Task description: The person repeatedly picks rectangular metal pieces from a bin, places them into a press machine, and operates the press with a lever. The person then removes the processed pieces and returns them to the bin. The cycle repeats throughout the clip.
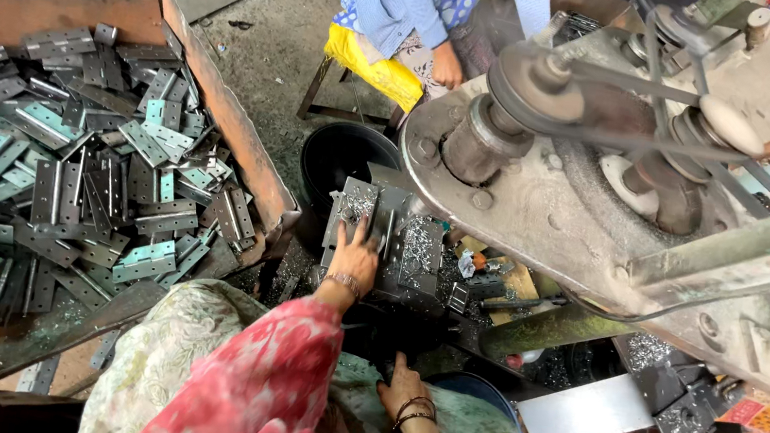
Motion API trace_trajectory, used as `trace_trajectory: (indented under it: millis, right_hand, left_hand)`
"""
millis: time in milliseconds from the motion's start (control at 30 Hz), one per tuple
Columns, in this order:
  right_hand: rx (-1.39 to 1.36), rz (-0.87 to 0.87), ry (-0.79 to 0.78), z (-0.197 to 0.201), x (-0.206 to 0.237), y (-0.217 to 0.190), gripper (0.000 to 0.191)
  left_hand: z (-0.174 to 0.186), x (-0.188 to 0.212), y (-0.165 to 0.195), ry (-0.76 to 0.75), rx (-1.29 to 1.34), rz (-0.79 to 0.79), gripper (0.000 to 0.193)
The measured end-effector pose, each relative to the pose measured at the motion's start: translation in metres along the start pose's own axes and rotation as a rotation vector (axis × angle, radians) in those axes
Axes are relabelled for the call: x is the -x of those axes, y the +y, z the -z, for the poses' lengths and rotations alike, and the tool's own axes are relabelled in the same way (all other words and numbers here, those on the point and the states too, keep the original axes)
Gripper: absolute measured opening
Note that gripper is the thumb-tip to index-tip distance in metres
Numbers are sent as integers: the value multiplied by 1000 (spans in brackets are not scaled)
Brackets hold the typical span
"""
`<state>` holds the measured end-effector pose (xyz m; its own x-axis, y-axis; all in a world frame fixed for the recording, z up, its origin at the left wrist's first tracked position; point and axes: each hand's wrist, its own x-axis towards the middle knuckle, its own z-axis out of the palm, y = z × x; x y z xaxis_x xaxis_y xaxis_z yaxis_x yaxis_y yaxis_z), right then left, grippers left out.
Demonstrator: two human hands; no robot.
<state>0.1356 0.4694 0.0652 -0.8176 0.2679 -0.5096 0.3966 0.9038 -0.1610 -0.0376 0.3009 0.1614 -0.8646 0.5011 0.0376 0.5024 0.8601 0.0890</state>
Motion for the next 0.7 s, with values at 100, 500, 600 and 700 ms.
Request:
trace_trajectory:
  millis: [100, 500, 600, 700]
  right_hand:
    - [12, -10, 6, 5, 6, -8, 75]
    - [-78, 51, 45, 3, -4, 3, 68]
    - [-165, 241, 305, 2, -21, 10, 62]
    - [-325, 400, 521, 8, -43, 10, 56]
  left_hand:
    - [-21, 31, 2, 7, 16, -82, 40]
    - [-61, 76, -1, 555, 46, -286, 34]
    - [-46, 78, -2, 612, 167, -243, 35]
    - [-35, 76, -1, 568, 400, -83, 34]
